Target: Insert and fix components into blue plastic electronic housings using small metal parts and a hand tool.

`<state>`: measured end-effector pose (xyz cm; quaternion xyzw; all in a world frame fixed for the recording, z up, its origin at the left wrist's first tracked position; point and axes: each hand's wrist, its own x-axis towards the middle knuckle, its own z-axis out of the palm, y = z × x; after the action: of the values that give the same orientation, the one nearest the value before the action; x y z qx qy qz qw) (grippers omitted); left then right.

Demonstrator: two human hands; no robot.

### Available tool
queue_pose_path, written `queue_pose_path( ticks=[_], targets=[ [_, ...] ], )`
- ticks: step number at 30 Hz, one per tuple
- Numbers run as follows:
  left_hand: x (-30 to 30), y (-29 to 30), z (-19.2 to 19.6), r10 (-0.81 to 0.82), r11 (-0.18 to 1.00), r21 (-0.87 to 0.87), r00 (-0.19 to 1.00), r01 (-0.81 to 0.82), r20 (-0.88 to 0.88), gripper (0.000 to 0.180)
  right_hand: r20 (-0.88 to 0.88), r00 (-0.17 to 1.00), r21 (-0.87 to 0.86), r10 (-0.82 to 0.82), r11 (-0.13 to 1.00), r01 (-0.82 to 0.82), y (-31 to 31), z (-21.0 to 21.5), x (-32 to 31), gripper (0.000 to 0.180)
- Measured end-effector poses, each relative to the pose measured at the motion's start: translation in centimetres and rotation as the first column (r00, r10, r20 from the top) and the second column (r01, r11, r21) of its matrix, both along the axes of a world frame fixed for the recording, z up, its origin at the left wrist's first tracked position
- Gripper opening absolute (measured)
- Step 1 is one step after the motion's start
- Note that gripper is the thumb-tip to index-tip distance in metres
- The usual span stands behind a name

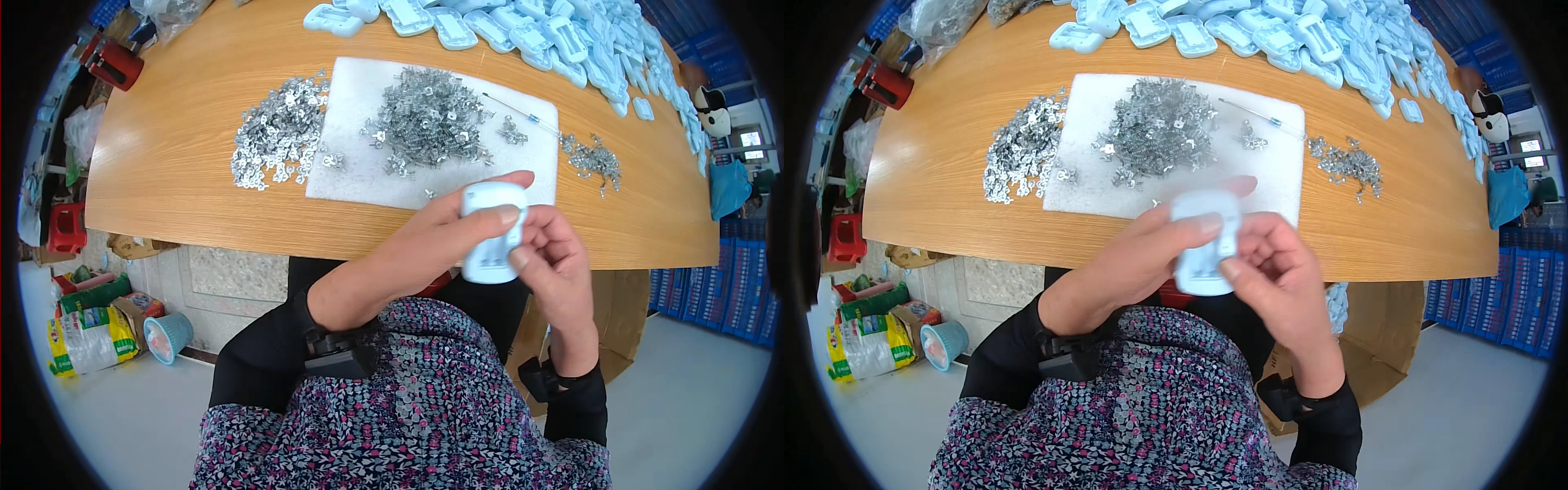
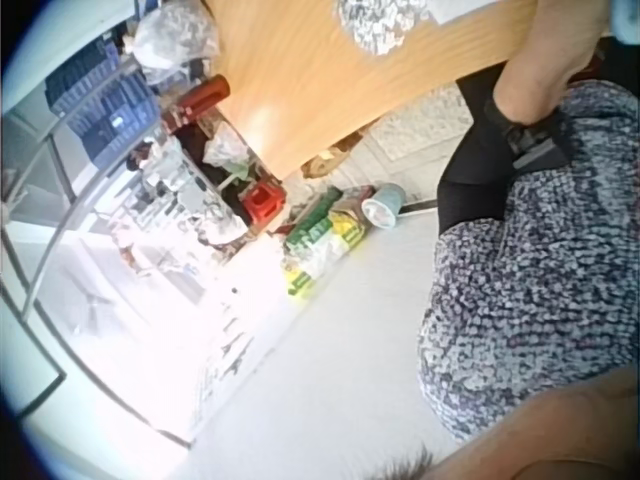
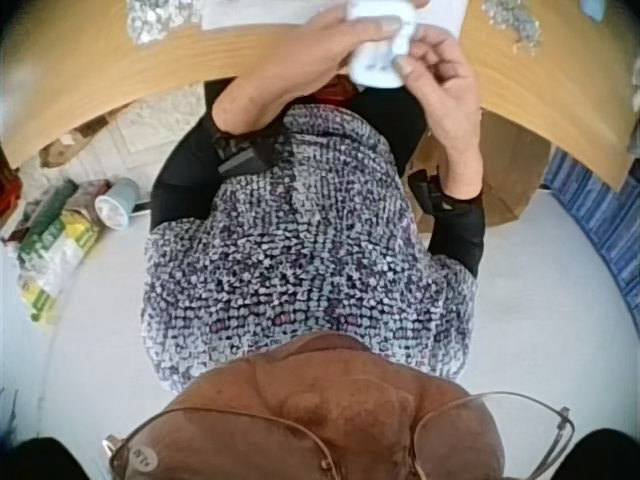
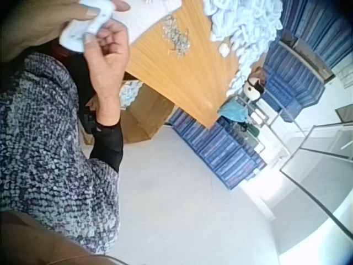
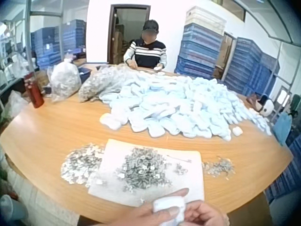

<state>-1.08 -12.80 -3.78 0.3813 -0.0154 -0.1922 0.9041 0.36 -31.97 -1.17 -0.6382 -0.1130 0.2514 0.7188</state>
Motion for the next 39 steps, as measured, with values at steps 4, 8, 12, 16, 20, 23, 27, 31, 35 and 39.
queue_pose_path(
  ticks=[4,8,12,16,20,23,27,31,35,39],
  targets=[
    [-1.3,2.0,0.8,0.115,0.991,-0.062,0.987,-0.123,-0.113,0.060,0.018,1.000,-0.081,-0.019,0.996,0.021,1.3,0.5,0.6,0.023],
    [-2.2,5.9,-0.6,0.310,0.951,0.014,0.950,-0.310,-0.035,0.062,0.608,0.785,-0.543,0.117,0.782,0.304,0.8,-1.0,3.4,0.017],
    [-2.7,7.2,-0.6,0.366,0.929,0.089,0.929,-0.360,-0.061,0.060,0.757,0.608,-0.579,0.239,0.678,0.454,2.1,-2.3,5.7,0.016],
    [-3.0,7.1,-0.6,0.361,0.931,0.091,0.929,-0.354,-0.080,0.060,0.819,0.447,-0.569,0.360,0.609,0.552,3.2,-3.0,6.8,0.012],
    [-2.9,6.7,-0.3,0.345,0.938,0.072,0.933,-0.339,-0.102,0.058,0.796,0.448,-0.605,0.406,0.564,0.563,3.3,-2.8,6.8,0.011],
    [-2.9,6.9,-0.3,0.345,0.937,0.081,0.934,-0.339,-0.091,0.056,0.779,0.496,-0.621,0.384,0.578,0.528,2.5,-2.4,6.7,0.015],
    [-2.8,6.9,-0.2,0.347,0.937,0.077,0.933,-0.340,-0.093,0.055,0.752,0.499,-0.656,0.432,0.564,0.501,2.1,-2.4,6.6,0.015],
    [-2.9,6.3,-0.1,0.355,0.934,0.092,0.928,-0.346,-0.112,0.054,0.760,0.468,-0.644,0.451,0.617,0.453,2.6,-2.1,5.6,0.016],
    [-2.6,5.8,0.3,0.344,0.935,0.146,0.926,-0.323,-0.154,0.053,0.783,0.452,-0.611,0.428,0.665,0.429,2.8,-2.4,5.6,0.016],
    [-2.8,5.9,0.3,0.363,0.919,0.209,0.925,-0.334,-0.116,0.054,0.776,0.444,-0.621,0.447,0.662,0.420,2.9,-2.9,5.8,0.018]
  ],
)
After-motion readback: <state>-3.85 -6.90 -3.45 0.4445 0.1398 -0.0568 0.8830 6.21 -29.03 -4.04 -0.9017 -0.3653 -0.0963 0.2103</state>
